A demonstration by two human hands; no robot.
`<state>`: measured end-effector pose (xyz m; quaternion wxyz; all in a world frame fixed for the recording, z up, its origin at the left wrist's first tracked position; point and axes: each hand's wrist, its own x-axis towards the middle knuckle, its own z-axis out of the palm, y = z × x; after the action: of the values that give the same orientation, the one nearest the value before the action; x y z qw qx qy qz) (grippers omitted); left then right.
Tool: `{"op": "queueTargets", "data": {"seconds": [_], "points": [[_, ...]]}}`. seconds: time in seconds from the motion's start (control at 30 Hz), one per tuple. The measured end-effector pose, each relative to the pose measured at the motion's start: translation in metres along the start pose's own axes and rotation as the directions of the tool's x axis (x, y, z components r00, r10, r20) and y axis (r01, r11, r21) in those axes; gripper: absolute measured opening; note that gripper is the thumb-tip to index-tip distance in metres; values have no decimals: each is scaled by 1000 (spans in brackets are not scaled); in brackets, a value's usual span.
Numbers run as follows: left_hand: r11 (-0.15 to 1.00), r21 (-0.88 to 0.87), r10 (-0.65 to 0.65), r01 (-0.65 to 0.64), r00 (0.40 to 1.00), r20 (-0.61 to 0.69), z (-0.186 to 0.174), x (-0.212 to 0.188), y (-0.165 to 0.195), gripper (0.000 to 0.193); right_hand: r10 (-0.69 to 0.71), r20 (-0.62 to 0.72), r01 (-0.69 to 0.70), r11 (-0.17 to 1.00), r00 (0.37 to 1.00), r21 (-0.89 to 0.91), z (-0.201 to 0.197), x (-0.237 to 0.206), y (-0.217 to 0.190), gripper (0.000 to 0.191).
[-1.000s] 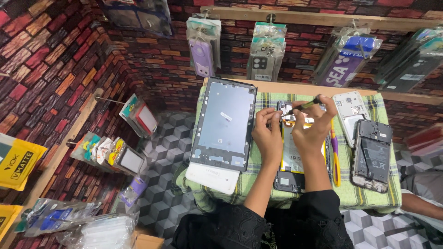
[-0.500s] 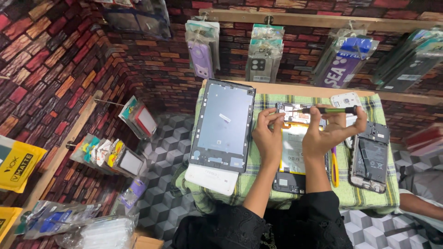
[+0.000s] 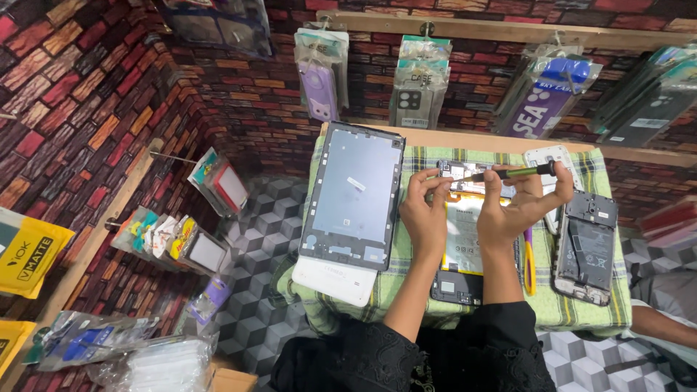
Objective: The person uses a screwdriver to remove screws from a disassembled tablet and then uses a prying tool to lift and disconnect internal components. The work is performed on a table with other disassembled devices and accessories nearby.
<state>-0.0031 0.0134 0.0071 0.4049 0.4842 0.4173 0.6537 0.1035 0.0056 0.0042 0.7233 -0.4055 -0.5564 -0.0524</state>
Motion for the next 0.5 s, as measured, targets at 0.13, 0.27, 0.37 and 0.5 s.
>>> {"op": "queueTargets", "data": {"seconds": [0.13,0.27,0.37,0.5], "points": [[1000,16,-21,21,1000,6,0,0,0,22,11,3,-11,1000,1000,18,-1,0,1,72],[1000,6,-3,3,1000,19,0,-1,0,21,33,28,-35,997,999,63,-2,-1,4,70],[1000,14,8,-8,1000,25,1,0,-1,20,63,46,-68,989,997,133,-2,-2,6,68],[999,27,44,-44,999,23,2,-1,-2,17,93,57,-103,971,994,214,-3,-3,6,67]]}}
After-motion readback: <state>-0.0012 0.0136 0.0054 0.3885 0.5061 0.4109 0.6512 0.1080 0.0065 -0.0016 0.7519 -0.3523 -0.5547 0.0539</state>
